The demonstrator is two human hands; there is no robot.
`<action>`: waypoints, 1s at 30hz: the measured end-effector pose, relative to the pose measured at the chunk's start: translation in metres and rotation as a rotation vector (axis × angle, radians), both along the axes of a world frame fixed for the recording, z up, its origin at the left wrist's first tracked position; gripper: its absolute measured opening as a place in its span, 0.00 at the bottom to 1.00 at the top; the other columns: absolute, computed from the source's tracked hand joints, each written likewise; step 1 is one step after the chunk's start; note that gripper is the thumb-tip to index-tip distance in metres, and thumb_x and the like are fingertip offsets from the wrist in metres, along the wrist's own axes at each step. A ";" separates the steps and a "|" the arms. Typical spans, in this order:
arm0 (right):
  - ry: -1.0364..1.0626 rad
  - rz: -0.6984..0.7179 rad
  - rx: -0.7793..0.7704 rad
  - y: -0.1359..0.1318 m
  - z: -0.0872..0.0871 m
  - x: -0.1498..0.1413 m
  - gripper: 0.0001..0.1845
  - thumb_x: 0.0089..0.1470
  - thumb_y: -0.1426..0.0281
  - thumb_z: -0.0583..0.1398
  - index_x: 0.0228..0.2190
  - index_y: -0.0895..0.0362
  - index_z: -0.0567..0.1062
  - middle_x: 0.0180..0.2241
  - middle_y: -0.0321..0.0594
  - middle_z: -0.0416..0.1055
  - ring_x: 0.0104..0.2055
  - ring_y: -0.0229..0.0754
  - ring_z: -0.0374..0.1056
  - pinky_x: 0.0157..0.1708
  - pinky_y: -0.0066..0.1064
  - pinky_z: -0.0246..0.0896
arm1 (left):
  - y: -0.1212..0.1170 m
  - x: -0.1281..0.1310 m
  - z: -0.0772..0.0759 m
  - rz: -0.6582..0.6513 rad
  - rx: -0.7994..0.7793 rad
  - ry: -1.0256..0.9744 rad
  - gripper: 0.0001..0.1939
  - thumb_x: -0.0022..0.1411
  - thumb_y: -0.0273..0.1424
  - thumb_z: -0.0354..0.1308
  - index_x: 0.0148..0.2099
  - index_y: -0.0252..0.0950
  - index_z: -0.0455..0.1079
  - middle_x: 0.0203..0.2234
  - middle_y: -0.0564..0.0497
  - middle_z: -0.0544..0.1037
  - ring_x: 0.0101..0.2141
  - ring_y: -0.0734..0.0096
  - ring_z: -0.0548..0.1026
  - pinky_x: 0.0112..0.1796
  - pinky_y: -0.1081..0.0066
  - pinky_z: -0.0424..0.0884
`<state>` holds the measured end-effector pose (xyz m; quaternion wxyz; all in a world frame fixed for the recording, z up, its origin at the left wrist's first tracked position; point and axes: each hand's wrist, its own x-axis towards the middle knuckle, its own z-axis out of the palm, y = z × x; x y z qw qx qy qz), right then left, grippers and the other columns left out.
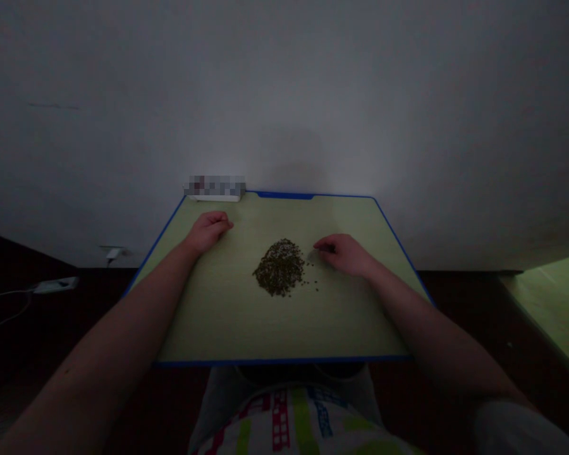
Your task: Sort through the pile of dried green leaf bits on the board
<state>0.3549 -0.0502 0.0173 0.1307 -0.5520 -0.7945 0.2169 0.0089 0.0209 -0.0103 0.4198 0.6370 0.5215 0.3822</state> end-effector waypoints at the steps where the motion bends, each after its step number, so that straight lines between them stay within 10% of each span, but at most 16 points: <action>1: -0.001 0.007 -0.016 0.000 0.000 0.000 0.16 0.48 0.77 0.57 0.39 0.58 0.78 0.38 0.42 0.77 0.37 0.41 0.71 0.39 0.29 0.63 | 0.001 0.000 -0.001 0.002 0.004 0.001 0.12 0.47 0.34 0.56 0.20 0.36 0.57 0.11 0.59 0.57 0.15 0.81 0.54 0.19 0.74 0.49; 30: 0.070 0.073 -0.205 -0.021 0.008 -0.008 0.13 0.44 0.77 0.58 0.34 0.59 0.78 0.31 0.41 0.78 0.31 0.39 0.71 0.32 0.26 0.63 | -0.001 0.001 0.001 0.005 0.023 0.013 0.12 0.47 0.34 0.56 0.20 0.36 0.57 0.11 0.59 0.56 0.15 0.81 0.54 0.19 0.74 0.49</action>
